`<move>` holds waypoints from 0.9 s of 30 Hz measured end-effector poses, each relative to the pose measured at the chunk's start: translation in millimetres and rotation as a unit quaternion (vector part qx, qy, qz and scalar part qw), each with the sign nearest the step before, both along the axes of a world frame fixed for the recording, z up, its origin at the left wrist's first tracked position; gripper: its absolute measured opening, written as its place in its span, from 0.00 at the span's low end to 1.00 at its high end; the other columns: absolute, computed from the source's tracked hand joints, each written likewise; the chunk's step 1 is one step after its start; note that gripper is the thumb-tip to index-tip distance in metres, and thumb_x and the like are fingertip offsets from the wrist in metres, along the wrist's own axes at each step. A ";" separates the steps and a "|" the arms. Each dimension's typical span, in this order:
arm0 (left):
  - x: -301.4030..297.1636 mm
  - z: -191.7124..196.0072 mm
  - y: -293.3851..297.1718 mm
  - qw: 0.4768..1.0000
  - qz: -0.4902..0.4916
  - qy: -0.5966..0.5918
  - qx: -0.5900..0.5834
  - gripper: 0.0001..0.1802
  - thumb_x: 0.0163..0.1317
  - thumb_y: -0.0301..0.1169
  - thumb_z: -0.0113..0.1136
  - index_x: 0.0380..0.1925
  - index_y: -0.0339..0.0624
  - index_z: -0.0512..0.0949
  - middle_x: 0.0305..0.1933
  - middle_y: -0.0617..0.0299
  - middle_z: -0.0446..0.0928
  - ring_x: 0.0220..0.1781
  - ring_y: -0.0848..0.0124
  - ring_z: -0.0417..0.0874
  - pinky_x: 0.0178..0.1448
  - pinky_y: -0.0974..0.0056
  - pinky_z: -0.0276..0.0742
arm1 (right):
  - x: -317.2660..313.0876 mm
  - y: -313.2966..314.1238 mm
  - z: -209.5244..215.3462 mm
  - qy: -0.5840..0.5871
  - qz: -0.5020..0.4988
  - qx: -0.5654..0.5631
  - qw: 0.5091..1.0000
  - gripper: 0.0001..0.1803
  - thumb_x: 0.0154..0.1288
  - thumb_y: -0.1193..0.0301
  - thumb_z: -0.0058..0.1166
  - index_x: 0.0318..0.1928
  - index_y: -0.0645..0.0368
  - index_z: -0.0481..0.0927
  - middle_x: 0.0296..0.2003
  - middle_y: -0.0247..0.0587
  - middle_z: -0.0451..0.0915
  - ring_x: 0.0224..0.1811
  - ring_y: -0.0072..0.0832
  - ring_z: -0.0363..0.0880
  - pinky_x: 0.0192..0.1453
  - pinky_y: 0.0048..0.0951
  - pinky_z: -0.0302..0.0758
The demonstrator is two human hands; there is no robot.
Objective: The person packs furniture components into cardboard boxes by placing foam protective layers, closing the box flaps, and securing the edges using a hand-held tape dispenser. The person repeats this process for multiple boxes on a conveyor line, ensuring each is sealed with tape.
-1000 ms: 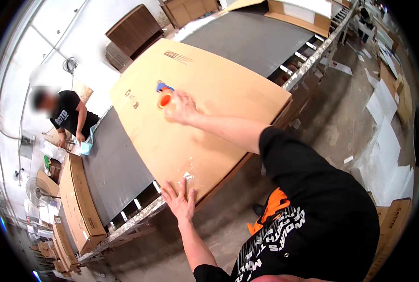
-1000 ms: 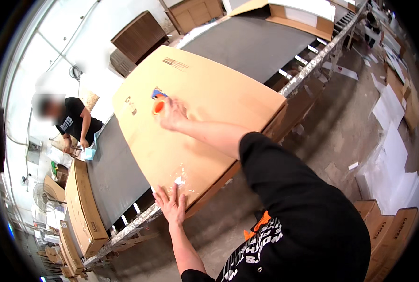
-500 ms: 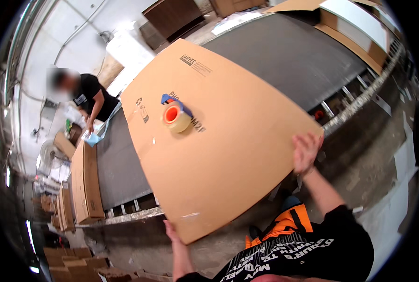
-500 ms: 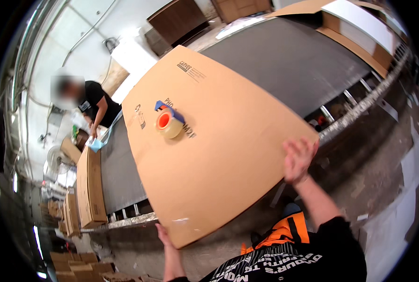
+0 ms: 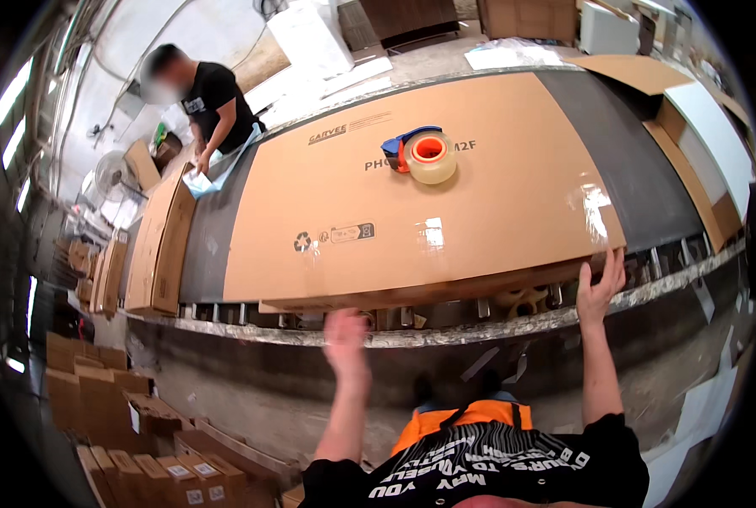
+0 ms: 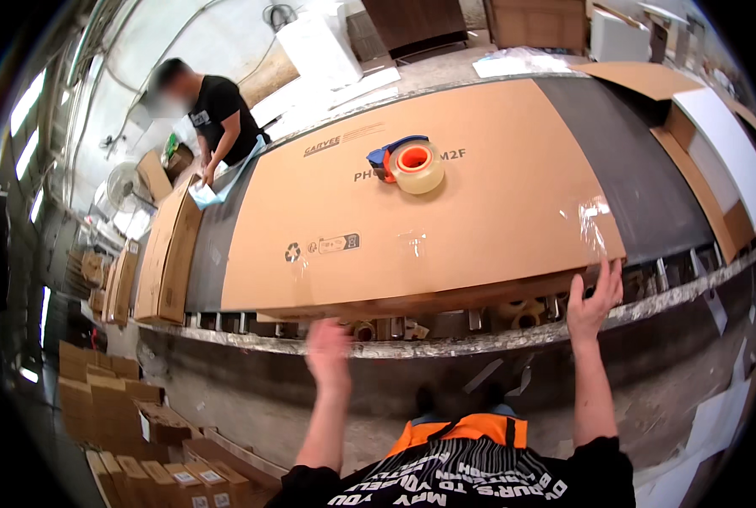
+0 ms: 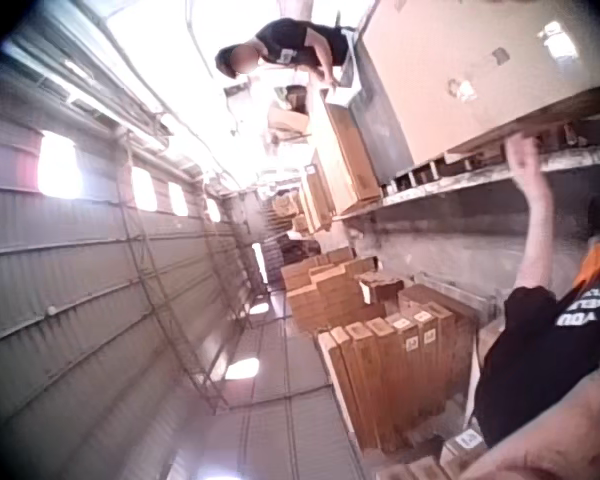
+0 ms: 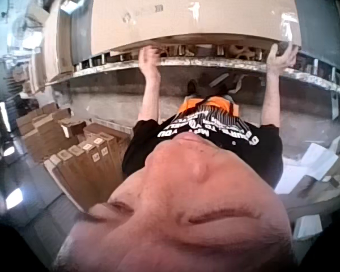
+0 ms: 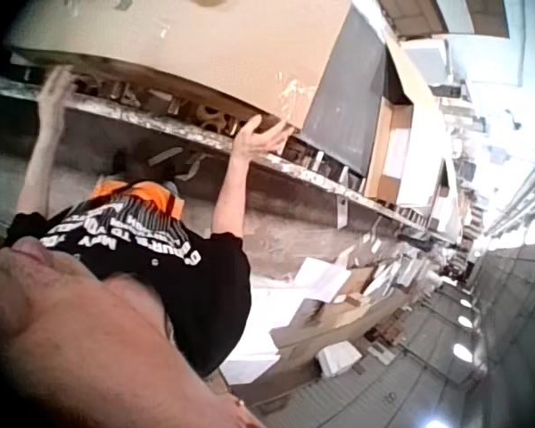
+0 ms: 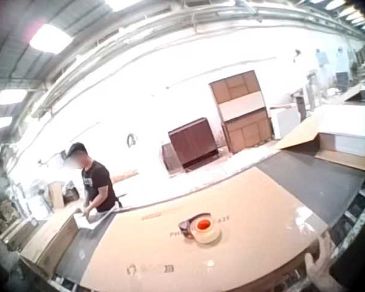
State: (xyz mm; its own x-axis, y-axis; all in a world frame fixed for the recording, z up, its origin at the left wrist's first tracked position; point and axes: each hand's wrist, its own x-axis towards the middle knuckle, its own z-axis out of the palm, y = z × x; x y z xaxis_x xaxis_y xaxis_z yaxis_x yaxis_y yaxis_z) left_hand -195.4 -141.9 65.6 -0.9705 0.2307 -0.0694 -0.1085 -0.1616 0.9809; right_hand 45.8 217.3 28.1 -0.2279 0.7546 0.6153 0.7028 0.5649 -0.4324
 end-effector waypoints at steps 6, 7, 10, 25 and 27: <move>-169.7 -32.8 -128.5 0.987 0.155 0.026 -0.034 0.34 0.64 0.55 0.55 0.59 0.39 0.67 0.62 0.55 0.69 0.62 0.63 0.68 0.65 0.54 0.62 | -37.5 -11.4 -32.0 0.507 -0.027 -0.448 0.736 0.44 0.62 0.58 0.58 0.70 0.66 0.54 0.64 0.48 0.63 0.65 0.35 0.62 0.68 0.34 0.57; -176.3 -33.4 -118.6 0.982 0.179 -0.001 -0.054 0.35 0.64 0.54 0.55 0.59 0.36 0.67 0.61 0.55 0.71 0.61 0.61 0.70 0.64 0.54 0.64 | -49.6 -4.6 -24.4 0.534 -0.020 -0.435 0.725 0.43 0.61 0.58 0.59 0.69 0.67 0.56 0.63 0.47 0.64 0.65 0.35 0.62 0.67 0.34 0.58; -212.8 -50.9 -117.3 0.975 0.205 -0.047 -0.065 0.31 0.65 0.51 0.56 0.57 0.37 0.73 0.55 0.59 0.75 0.56 0.63 0.75 0.58 0.57 0.71 | -83.5 18.9 -17.4 0.525 -0.073 -0.413 0.740 0.46 0.53 0.55 0.63 0.62 0.74 0.57 0.61 0.57 0.65 0.63 0.42 0.66 0.66 0.36 0.63; 108.6 -14.0 -38.4 0.945 -0.122 -0.183 -0.244 0.33 0.57 0.37 0.69 0.58 0.29 0.70 0.50 0.59 0.78 0.46 0.74 0.77 0.51 0.68 0.74 | -265.1 271.8 22.6 0.067 0.167 -0.266 0.947 0.45 0.53 0.59 0.61 0.69 0.58 0.58 0.70 0.52 0.56 0.71 0.45 0.56 0.71 0.40 0.58; 137.5 -16.0 -57.4 0.888 -0.281 -0.224 -0.286 0.38 0.56 0.38 0.71 0.60 0.27 0.67 0.53 0.56 0.79 0.49 0.73 0.79 0.53 0.68 0.75 | -342.8 221.8 59.2 -0.042 0.266 -0.286 0.920 0.47 0.52 0.60 0.62 0.70 0.59 0.57 0.72 0.52 0.52 0.73 0.43 0.53 0.73 0.38 0.56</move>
